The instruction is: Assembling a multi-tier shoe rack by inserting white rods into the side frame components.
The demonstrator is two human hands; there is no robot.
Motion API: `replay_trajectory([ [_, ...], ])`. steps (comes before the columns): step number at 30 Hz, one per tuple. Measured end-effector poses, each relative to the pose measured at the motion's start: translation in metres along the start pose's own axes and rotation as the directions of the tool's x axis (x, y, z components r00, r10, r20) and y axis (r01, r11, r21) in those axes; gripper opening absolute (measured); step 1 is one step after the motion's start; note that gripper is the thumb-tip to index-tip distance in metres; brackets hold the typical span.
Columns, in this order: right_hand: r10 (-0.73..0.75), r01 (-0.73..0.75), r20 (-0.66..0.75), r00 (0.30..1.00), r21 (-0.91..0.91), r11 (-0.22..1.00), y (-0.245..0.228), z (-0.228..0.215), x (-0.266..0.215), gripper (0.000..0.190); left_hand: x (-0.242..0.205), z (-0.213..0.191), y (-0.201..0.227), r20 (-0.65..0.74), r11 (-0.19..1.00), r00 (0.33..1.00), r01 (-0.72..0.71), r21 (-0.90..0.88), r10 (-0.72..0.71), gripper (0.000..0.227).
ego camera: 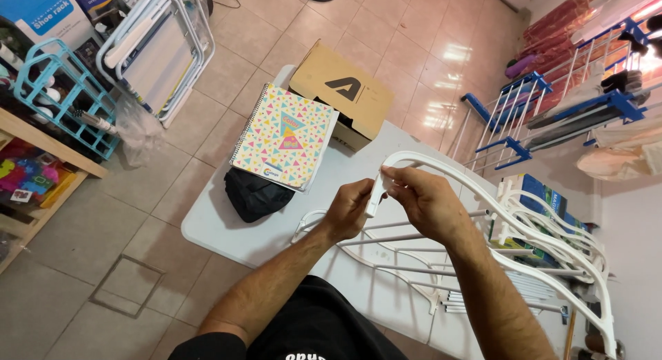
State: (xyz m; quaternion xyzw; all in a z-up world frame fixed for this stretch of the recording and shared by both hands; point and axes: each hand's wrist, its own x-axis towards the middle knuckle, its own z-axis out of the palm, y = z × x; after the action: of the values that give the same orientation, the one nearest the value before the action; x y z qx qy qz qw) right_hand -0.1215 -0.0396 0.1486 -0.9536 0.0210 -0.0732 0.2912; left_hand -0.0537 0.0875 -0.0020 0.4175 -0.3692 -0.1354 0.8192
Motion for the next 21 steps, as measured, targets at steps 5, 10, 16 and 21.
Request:
replay_trajectory([
  [5,0.004,-0.003,0.017,1.0,-0.047,0.999,-0.005,-0.001,0.001,0.023,0.0,0.003,0.002,-0.056,0.978,0.997,-0.047,0.201,0.06,0.025],
  [10,0.001,0.001,0.045,0.999,-0.047,0.999,-0.006,-0.004,0.003,0.023,-0.001,0.003,-0.002,-0.046,0.974,0.996,-0.058,0.218,0.07,0.022],
  [16,-0.034,0.037,0.037,0.999,-0.075,0.996,-0.006,-0.001,0.008,0.019,0.008,-0.003,0.002,-0.01,0.98,0.998,-0.054,0.19,0.057,0.023],
  [21,-0.075,0.075,0.01,0.997,-0.102,0.992,-0.001,0.003,0.0,0.015,0.003,-0.002,0.003,0.022,0.989,1.0,-0.008,0.146,0.005,0.023],
])
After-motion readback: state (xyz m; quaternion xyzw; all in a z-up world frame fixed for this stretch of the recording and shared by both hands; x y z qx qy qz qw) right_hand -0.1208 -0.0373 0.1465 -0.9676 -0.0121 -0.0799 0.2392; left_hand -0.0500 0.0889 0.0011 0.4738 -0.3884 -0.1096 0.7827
